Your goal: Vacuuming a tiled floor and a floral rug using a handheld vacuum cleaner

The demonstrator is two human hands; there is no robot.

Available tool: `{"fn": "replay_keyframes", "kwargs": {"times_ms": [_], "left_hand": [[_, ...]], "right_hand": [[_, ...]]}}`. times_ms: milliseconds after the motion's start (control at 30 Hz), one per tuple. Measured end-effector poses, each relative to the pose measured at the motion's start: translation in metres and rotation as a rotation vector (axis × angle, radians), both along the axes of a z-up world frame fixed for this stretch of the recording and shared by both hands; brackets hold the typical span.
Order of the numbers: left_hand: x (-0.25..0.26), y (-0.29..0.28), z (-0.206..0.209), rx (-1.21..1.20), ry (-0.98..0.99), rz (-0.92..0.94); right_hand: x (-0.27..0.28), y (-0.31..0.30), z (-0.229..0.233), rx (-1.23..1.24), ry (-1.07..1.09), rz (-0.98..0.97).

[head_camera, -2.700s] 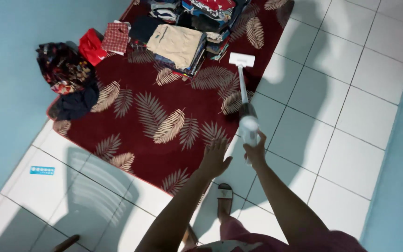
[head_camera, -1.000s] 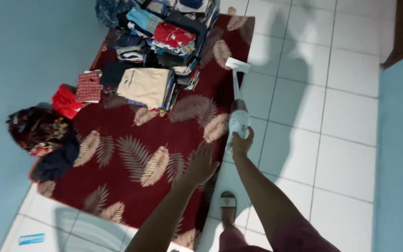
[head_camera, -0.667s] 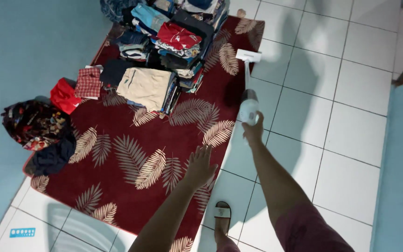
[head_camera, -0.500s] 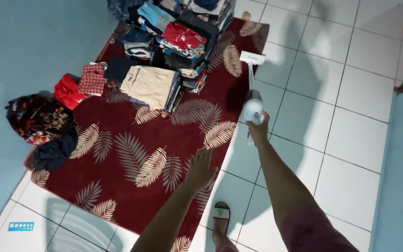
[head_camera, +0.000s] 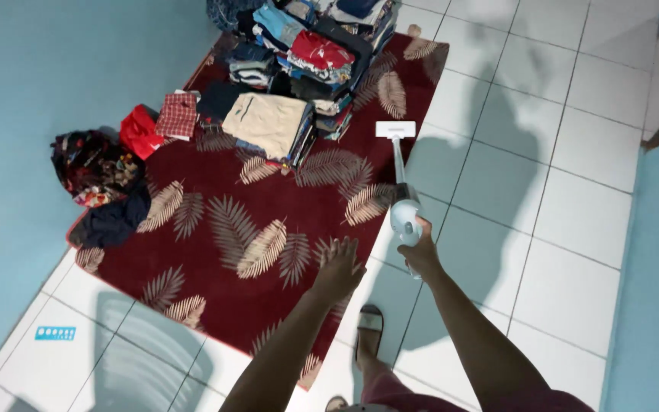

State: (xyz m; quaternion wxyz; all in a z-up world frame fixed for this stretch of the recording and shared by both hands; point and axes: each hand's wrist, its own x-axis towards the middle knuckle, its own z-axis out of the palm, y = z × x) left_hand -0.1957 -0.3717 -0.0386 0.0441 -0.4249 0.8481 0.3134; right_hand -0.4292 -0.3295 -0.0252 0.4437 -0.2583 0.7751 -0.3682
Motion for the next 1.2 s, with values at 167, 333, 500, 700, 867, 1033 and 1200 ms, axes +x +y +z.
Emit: {"fn": "replay_keyframes", "kwargs": {"times_ms": [167, 333, 500, 700, 867, 1033, 1200], "left_hand": [[0.036, 0.051, 0.02, 0.095, -0.038, 0.029], [0.079, 0.104, 0.013, 0.064, -0.137, 0.003], [0.113, 0.145, 0.018, -0.04, 0.035, 0.115], [0.121, 0.188, 0.037, 0.046, -0.015, 0.117], [0.121, 0.224, 0.054, 0.05, -0.026, 0.13], [0.125, 0.265, 0.056, 0.047, -0.003, 0.172], [0.115, 0.309, 0.058, 0.028, 0.036, 0.208]], "right_hand": [[0.031, 0.077, 0.006, -0.041, -0.059, 0.106], [0.076, 0.153, 0.031, -0.049, -0.106, 0.17], [0.115, 0.219, 0.037, -0.13, 0.028, 0.316], [0.138, 0.266, 0.028, -0.275, 0.249, 0.448], [0.148, 0.279, 0.057, 0.21, 0.134, 0.327], [0.117, 0.309, 0.022, 0.057, 0.299, 0.366], [0.099, 0.361, 0.065, 0.199, 0.152, 0.309]]}}
